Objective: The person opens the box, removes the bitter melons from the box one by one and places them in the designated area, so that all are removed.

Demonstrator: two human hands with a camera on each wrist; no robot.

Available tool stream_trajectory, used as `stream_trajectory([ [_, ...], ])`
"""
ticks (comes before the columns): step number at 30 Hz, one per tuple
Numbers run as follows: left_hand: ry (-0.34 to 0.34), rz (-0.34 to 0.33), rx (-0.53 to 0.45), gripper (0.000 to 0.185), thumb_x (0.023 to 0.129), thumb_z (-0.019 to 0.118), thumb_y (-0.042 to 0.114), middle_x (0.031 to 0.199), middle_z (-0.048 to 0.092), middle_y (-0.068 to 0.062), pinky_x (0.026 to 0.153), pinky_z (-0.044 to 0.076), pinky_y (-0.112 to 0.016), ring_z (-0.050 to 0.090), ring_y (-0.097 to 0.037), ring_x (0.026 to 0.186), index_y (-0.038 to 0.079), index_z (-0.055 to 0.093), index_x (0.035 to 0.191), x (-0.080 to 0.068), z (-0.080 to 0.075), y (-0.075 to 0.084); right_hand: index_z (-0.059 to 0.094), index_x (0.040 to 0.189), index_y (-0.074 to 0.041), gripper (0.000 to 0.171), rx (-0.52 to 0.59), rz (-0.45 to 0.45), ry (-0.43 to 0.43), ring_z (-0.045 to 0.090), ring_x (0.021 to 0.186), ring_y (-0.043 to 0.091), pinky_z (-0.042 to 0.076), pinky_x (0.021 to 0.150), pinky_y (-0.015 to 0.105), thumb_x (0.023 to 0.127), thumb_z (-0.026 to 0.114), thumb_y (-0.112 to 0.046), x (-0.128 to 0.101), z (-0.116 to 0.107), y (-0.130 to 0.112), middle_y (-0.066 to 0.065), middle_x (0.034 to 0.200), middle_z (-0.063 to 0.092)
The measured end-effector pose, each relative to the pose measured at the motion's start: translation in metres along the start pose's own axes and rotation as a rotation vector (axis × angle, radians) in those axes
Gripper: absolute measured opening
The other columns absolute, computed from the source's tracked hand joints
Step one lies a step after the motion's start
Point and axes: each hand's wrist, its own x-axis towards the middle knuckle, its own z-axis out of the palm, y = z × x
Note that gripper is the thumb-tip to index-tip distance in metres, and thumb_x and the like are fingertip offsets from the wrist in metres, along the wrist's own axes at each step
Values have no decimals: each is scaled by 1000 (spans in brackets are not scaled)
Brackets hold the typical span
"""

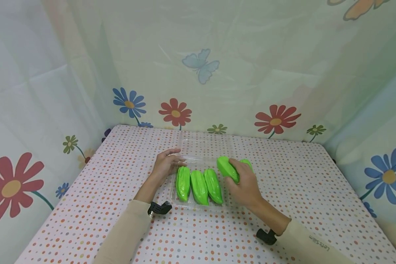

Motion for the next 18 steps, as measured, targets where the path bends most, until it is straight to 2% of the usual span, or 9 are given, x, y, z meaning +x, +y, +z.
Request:
stream_trajectory([
  [7, 1, -2, -6, 43, 99, 57, 8, 107, 74, -16, 73, 60, -30, 76, -28, 92, 3, 56, 142, -1, -1, 0, 56, 137, 5, 55, 50, 10, 33, 52, 81, 19, 48, 61, 28, 83, 65, -1, -1, -1, 2, 19, 110, 62],
  [12, -6, 7, -10, 45, 97, 55, 5, 113, 72, -20, 71, 59, -29, 76, -27, 90, 1, 55, 142, 0, -1, -1, 53, 141, 5, 57, 55, 52, 57, 54, 83, 21, 49, 63, 27, 86, 66, -1, -3, -5, 3, 22, 118, 62],
  [18, -19, 9, -20, 47, 96, 52, 3, 122, 67, -27, 81, 61, -36, 75, -27, 92, -1, 52, 144, 2, -1, -3, 52, 142, 5, 56, 57, 83, 104, 59, 89, 27, 50, 67, 30, 88, 65, -1, -3, -11, 8, 26, 131, 60],
])
